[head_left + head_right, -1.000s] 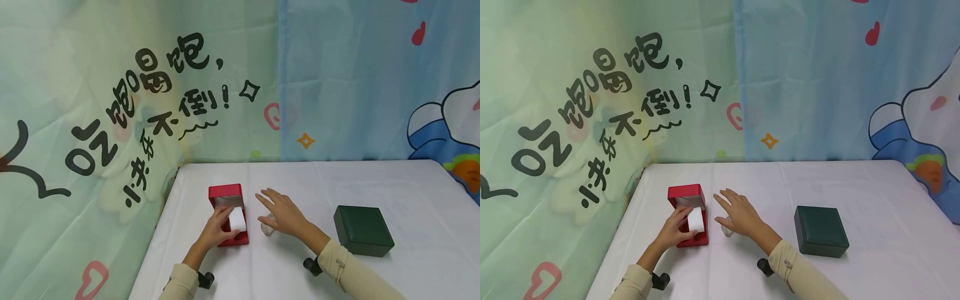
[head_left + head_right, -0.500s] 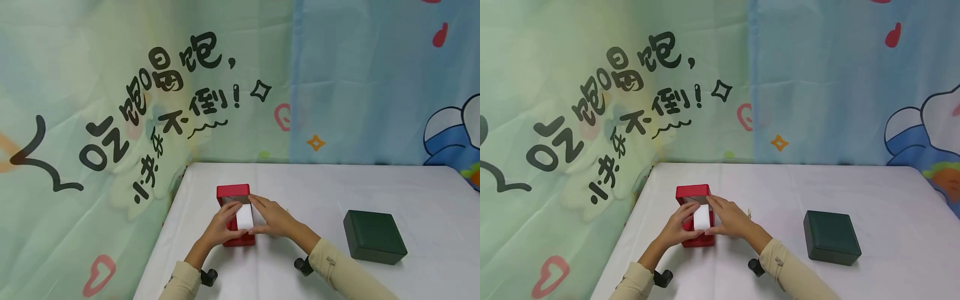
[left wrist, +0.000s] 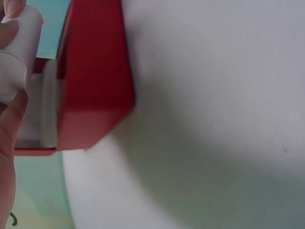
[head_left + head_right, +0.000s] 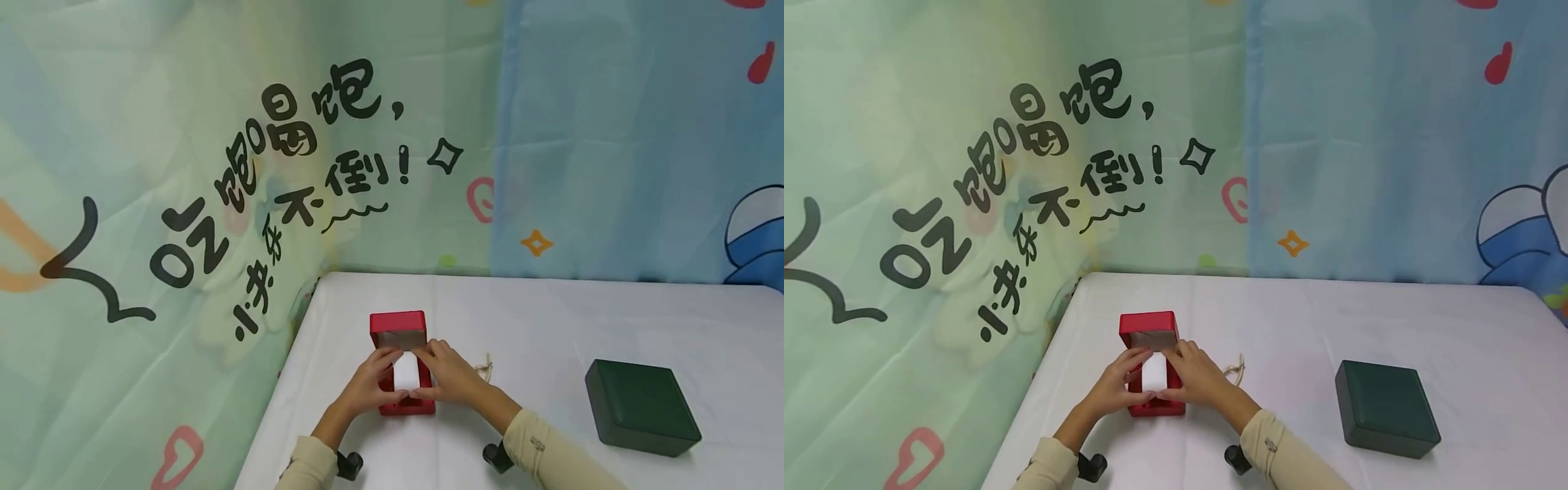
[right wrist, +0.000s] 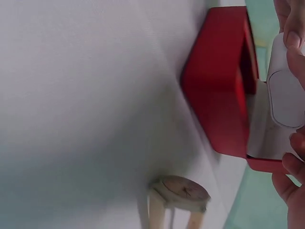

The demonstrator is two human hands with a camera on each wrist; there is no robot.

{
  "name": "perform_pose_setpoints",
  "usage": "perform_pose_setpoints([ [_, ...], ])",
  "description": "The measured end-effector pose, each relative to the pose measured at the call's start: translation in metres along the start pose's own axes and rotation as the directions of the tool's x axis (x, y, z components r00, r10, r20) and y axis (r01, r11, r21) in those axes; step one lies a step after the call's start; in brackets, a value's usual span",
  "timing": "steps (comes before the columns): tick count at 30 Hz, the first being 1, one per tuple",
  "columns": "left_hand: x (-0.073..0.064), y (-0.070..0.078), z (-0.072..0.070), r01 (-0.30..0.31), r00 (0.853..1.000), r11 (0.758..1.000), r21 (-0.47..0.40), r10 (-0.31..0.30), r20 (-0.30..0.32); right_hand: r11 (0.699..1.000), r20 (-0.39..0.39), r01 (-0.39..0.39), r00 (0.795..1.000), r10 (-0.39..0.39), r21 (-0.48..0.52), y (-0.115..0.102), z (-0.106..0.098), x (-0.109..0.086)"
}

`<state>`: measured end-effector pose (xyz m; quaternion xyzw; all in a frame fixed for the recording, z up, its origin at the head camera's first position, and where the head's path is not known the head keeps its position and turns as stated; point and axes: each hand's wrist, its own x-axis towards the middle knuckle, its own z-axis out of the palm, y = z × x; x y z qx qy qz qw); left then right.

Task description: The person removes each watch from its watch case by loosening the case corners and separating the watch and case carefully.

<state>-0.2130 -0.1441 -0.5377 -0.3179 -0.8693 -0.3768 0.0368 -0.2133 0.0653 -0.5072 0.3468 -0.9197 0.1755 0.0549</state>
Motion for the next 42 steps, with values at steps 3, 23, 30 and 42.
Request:
perform_pose_setpoints([
  [3,-0.002,-0.006,0.004,0.016,1.0,1.0,0.017,-0.017,0.015,1.0,0.001,0.021,1.0,-0.021,-0.019,0.004,0.01,0.002],
  [23,-0.008,-0.024,0.017,-0.002,0.998,0.965,0.262,-0.012,0.054,0.987,0.011,0.077,0.997,-0.077,-0.143,0.009,0.031,0.009],
  [30,-0.007,-0.021,0.022,0.073,0.996,0.973,0.22,-0.081,0.025,0.983,-0.034,0.061,0.997,-0.068,-0.175,0.01,0.039,0.011],
  [42,-0.005,-0.014,0.017,0.16,0.982,0.96,0.229,-0.179,0.065,0.989,0.055,0.025,0.998,-0.017,-0.143,0.009,0.035,0.014],
])
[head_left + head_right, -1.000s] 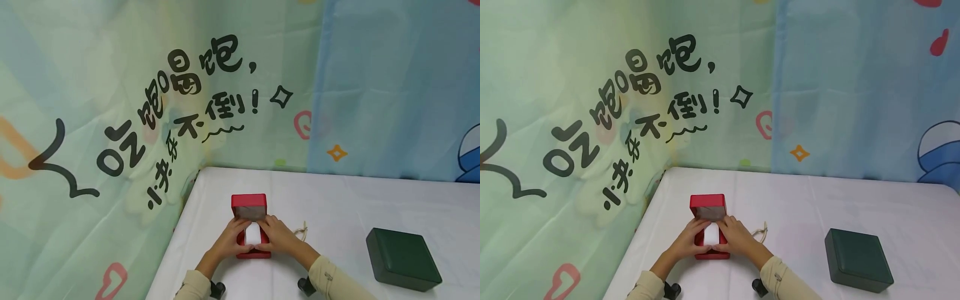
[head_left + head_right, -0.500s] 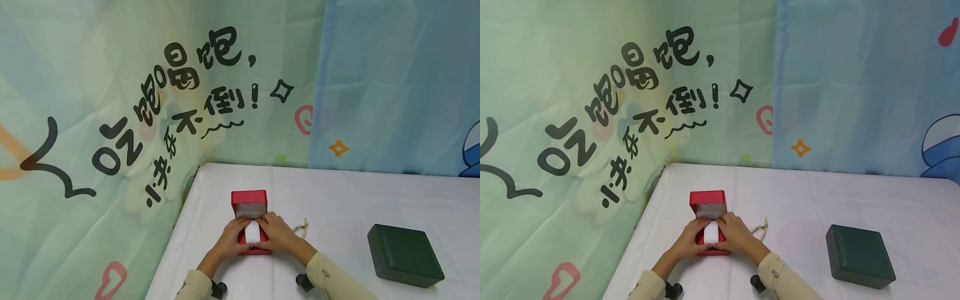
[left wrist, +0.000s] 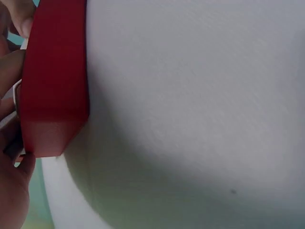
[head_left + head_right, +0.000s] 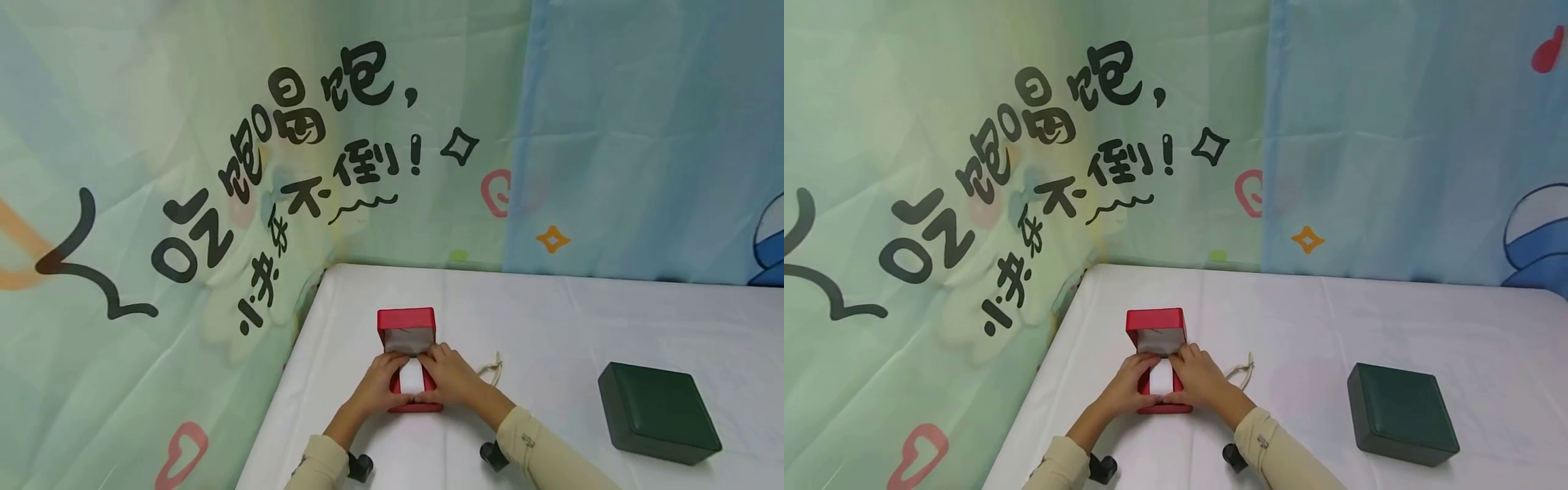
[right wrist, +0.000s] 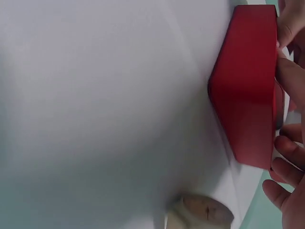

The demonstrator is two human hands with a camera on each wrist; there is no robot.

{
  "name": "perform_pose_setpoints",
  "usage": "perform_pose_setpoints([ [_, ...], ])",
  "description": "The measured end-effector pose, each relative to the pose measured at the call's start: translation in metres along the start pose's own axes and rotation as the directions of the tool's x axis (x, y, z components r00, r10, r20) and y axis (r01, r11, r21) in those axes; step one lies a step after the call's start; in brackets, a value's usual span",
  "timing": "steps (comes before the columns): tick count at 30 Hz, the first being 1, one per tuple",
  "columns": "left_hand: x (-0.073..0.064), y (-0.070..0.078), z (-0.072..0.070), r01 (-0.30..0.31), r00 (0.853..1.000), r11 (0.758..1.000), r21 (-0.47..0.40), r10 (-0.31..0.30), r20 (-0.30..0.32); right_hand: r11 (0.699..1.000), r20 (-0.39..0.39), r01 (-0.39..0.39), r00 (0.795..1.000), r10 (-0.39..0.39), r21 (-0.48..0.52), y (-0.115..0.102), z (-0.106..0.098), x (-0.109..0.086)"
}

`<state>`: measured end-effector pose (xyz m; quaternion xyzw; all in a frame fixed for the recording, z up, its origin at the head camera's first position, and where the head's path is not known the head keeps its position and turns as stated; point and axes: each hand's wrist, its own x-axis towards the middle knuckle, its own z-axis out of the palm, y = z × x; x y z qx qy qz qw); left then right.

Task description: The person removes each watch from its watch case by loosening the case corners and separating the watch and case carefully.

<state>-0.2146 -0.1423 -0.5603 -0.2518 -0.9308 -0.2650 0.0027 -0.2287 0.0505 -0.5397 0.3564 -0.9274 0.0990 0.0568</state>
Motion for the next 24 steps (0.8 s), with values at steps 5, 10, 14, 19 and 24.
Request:
perform_pose_setpoints([
  [5,-0.002,0.001,-0.005,0.069,0.998,0.994,-0.084,-0.069,0.007,0.994,0.073,-0.077,0.995,0.071,0.083,0.007,-0.02,-0.008],
  [10,0.001,0.003,-0.025,0.054,0.985,0.988,-0.144,-0.076,-0.153,0.993,0.018,-0.101,0.995,0.1,0.054,0.019,-0.042,-0.011],
  [14,0.006,0.002,-0.046,-0.058,0.919,0.992,-0.114,0.008,-0.395,0.994,-0.039,-0.089,0.995,0.092,0.059,0.026,-0.055,-0.005],
  [19,0.02,0.009,-0.061,-0.132,0.792,0.989,-0.064,0.066,-0.607,0.99,-0.109,-0.071,0.99,0.084,0.123,0.028,-0.065,0.001],
  [24,0.034,0.018,-0.061,-0.088,0.762,0.993,-0.075,0.018,-0.647,0.968,-0.103,-0.123,0.983,0.149,0.22,0.025,-0.068,0.003],
])
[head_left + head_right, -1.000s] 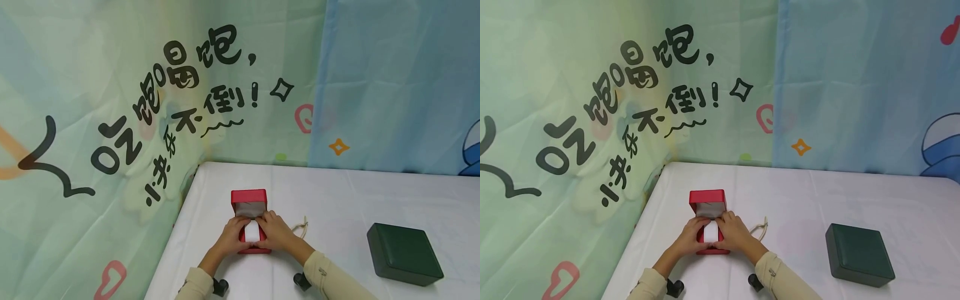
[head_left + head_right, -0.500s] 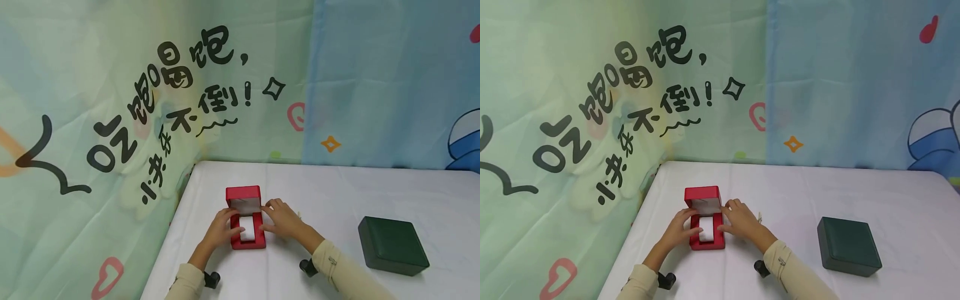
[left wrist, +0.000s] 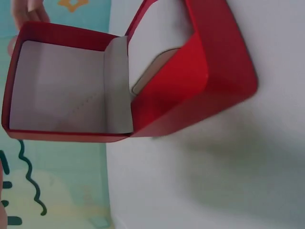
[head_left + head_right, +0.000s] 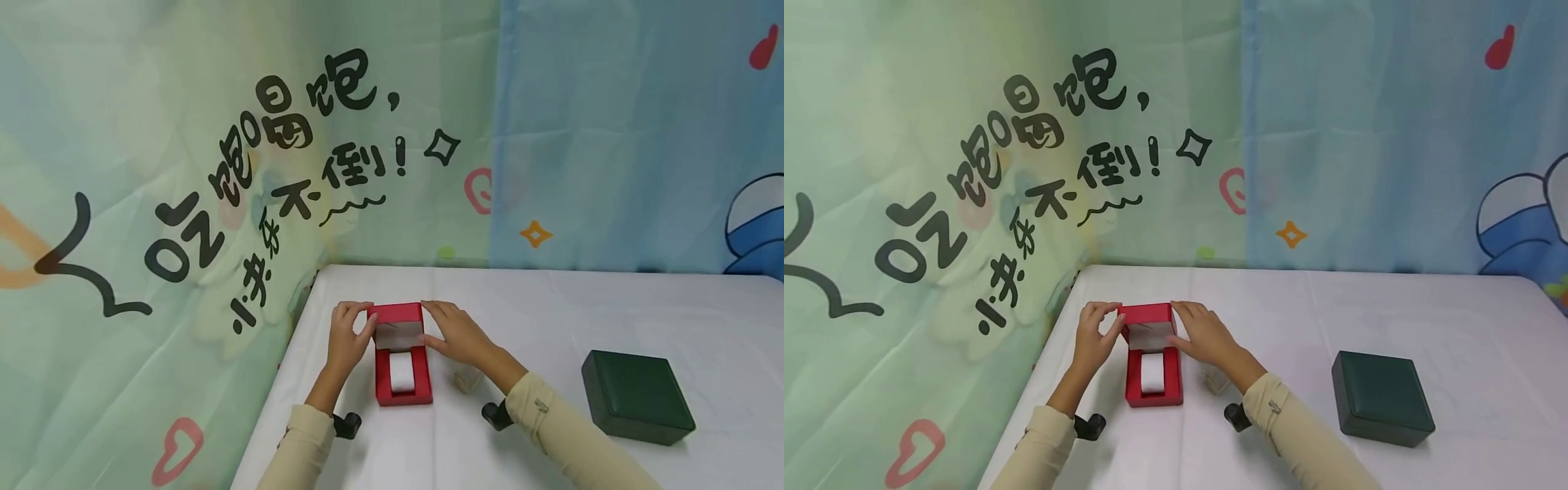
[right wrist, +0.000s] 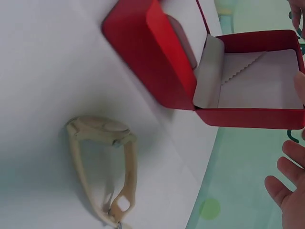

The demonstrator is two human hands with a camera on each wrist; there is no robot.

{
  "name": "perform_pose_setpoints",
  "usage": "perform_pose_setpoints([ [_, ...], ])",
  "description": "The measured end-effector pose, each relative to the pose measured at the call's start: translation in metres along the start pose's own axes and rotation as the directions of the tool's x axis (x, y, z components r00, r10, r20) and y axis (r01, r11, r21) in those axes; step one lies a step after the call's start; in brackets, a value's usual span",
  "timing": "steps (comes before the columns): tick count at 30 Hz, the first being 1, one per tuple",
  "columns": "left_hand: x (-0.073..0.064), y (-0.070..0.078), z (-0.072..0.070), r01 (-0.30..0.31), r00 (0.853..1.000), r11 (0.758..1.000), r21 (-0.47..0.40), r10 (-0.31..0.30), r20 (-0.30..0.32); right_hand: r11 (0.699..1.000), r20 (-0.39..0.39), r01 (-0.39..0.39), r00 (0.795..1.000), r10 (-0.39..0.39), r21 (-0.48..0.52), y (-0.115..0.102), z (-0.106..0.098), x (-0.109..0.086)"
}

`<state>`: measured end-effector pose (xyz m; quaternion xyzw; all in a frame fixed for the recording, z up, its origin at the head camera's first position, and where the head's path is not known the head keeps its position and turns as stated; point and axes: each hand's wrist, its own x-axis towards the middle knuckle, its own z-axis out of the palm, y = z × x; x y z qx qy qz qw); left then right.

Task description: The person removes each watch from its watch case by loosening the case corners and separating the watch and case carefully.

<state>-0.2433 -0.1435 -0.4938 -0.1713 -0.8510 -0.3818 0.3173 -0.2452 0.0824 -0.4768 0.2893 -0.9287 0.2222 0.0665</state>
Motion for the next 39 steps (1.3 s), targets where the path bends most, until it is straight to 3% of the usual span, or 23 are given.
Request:
perform_pose_setpoints([
  [3,0.002,0.001,0.005,0.085,0.995,0.996,-0.016,-0.084,0.048,0.997,0.019,-0.058,0.998,0.057,0.048,-0.002,0.001,0.002],
  [6,0.003,0.0,0.009,0.199,0.974,0.979,-0.04,-0.193,0.12,0.993,0.026,-0.085,0.996,0.083,0.085,-0.003,0.003,0.005],
  [11,-0.003,-0.005,0.014,0.369,0.908,0.927,-0.073,-0.342,0.241,0.986,0.048,-0.114,0.993,0.109,0.124,-0.005,0.009,0.009],
  [13,-0.007,-0.005,0.016,0.421,0.878,0.903,-0.083,-0.382,0.289,0.98,0.069,-0.143,0.989,0.134,0.14,-0.006,0.011,0.01],
  [16,-0.012,-0.004,0.019,0.464,0.849,0.882,-0.09,-0.413,0.33,0.972,0.086,-0.171,0.984,0.159,0.164,-0.008,0.013,0.01],
  [22,-0.012,-0.001,0.018,0.464,0.858,0.873,-0.148,-0.401,0.321,0.966,0.06,-0.178,0.984,0.17,0.186,-0.011,0.011,0.012],
  [28,-0.016,-0.001,0.014,0.473,0.854,0.863,-0.176,-0.4,0.334,0.961,0.074,-0.182,0.983,0.17,0.208,-0.014,0.014,0.007],
  [39,-0.03,-0.002,0.011,0.404,0.895,0.891,-0.21,-0.337,0.293,0.972,0.006,-0.12,0.993,0.121,0.203,-0.018,0.021,-0.003],
])
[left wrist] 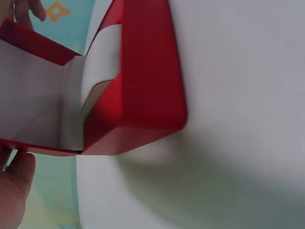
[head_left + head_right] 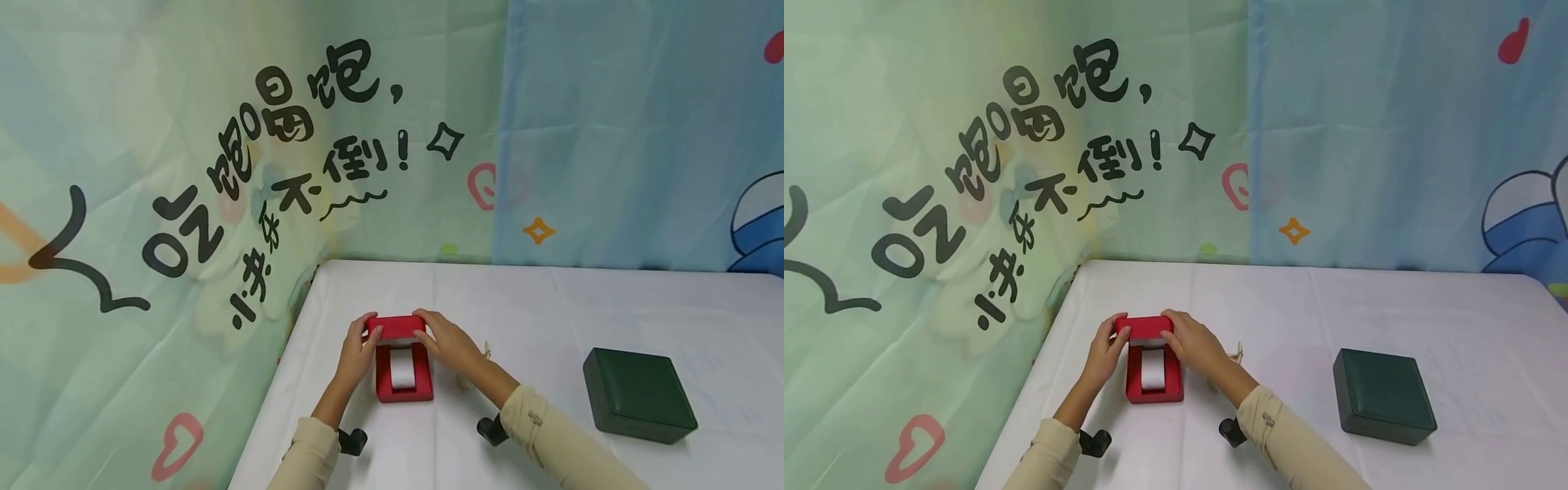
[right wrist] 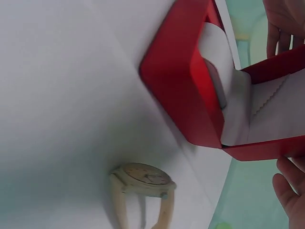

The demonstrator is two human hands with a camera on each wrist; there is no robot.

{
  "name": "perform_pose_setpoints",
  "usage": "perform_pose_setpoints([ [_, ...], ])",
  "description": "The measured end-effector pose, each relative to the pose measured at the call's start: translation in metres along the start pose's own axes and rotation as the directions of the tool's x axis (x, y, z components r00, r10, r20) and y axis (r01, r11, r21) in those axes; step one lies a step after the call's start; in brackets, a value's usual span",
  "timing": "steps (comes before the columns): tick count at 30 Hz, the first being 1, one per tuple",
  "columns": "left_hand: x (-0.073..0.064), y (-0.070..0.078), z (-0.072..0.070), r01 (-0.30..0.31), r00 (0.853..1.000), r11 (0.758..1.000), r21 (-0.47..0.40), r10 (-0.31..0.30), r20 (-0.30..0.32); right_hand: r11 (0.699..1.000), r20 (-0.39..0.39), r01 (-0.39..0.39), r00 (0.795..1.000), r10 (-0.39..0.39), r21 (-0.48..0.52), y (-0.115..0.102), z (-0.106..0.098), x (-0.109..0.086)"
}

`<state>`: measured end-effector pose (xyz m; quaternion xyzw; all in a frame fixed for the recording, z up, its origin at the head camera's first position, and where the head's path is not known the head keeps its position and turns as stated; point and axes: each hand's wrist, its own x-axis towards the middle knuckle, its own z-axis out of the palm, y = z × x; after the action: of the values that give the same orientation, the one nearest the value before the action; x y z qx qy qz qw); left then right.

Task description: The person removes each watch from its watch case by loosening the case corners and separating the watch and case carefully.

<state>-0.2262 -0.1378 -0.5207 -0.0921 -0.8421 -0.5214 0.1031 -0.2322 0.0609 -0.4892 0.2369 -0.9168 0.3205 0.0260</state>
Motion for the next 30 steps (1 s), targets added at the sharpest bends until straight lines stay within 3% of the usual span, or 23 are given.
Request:
perform_pose_setpoints([
  [13,-0.017,-0.007,0.0,-0.011,1.0,1.0,-0.02,0.011,0.008,0.997,-0.056,0.064,0.996,-0.066,-0.04,-0.002,0.01,-0.015],
  [16,-0.023,0.006,-0.004,-0.024,1.0,0.999,-0.032,0.024,0.005,0.993,-0.094,0.1,0.99,-0.106,-0.068,-0.001,0.014,-0.019],
  [20,-0.026,0.006,-0.002,-0.046,0.999,0.998,-0.049,0.046,0.003,0.986,-0.148,0.127,0.979,-0.143,-0.11,0.002,0.02,-0.024],
  [23,-0.028,-0.01,0.002,-0.071,0.997,0.997,-0.03,0.071,0.007,0.982,-0.168,0.135,0.973,-0.156,-0.132,0.003,0.024,-0.029],
  [30,-0.039,-0.019,0.004,-0.16,0.987,0.987,-0.025,0.159,-0.008,0.971,-0.211,0.163,0.957,-0.199,-0.177,0.004,0.032,-0.041],
])
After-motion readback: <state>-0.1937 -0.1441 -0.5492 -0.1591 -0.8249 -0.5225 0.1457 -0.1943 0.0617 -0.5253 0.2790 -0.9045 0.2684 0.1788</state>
